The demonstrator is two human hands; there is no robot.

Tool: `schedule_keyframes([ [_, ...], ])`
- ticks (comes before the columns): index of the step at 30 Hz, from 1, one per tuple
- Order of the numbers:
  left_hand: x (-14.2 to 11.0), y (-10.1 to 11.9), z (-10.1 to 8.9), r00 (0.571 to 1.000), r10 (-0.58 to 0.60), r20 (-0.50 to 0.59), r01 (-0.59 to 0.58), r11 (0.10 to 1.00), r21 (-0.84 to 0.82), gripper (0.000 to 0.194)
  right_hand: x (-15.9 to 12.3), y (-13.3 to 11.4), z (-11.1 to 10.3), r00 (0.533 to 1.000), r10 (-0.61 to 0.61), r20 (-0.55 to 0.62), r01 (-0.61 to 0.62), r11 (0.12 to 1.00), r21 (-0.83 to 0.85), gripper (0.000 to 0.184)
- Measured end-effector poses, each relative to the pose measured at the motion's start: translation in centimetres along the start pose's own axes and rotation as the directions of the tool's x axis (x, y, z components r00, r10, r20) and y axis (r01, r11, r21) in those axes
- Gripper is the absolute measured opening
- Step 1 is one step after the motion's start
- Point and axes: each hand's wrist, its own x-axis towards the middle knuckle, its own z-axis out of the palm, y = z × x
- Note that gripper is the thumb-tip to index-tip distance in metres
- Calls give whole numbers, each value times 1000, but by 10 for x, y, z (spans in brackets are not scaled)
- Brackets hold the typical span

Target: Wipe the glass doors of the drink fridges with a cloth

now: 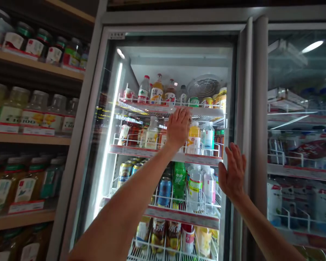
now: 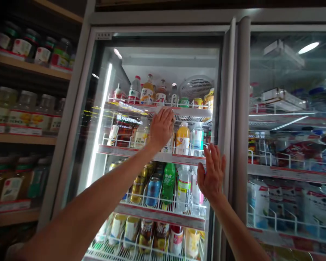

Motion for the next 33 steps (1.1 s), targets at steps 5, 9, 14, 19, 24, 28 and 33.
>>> schedule_keyframes([
  [5, -5, 20, 6, 817, 565, 114, -558, 825, -91, 40, 10, 2, -1, 998, -6, -61, 8, 999, 31, 57],
  [9, 2, -25, -4, 945, 323, 52, -322, 947, -16, 39, 16, 2, 5, 999, -2, -43, 3, 999, 34, 58],
  [14, -15, -53, -14, 989, -131, -74, 135, 989, 58, 45, 26, 1, 27, 1000, 8, -6, -8, 1000, 29, 58],
  [19, -42, -29, -14, 841, 519, 149, -521, 853, -31, 42, 32, -1, 47, 1000, -16, 22, 17, 1000, -26, 58],
  [24, -37, -100, -30, 949, -230, -214, 258, 959, 115, 43, 32, -4, 48, 997, -14, 69, 20, 997, -73, 59],
  [28, -48, -91, -30, 994, 43, -99, -28, 989, 142, 44, 42, -14, 50, 995, -4, 101, 13, 996, -83, 55],
  [33, -53, -107, -39, 985, 156, 79, -163, 982, 91, 43, 53, -32, 60, 992, 51, 118, -36, 992, -124, 53],
])
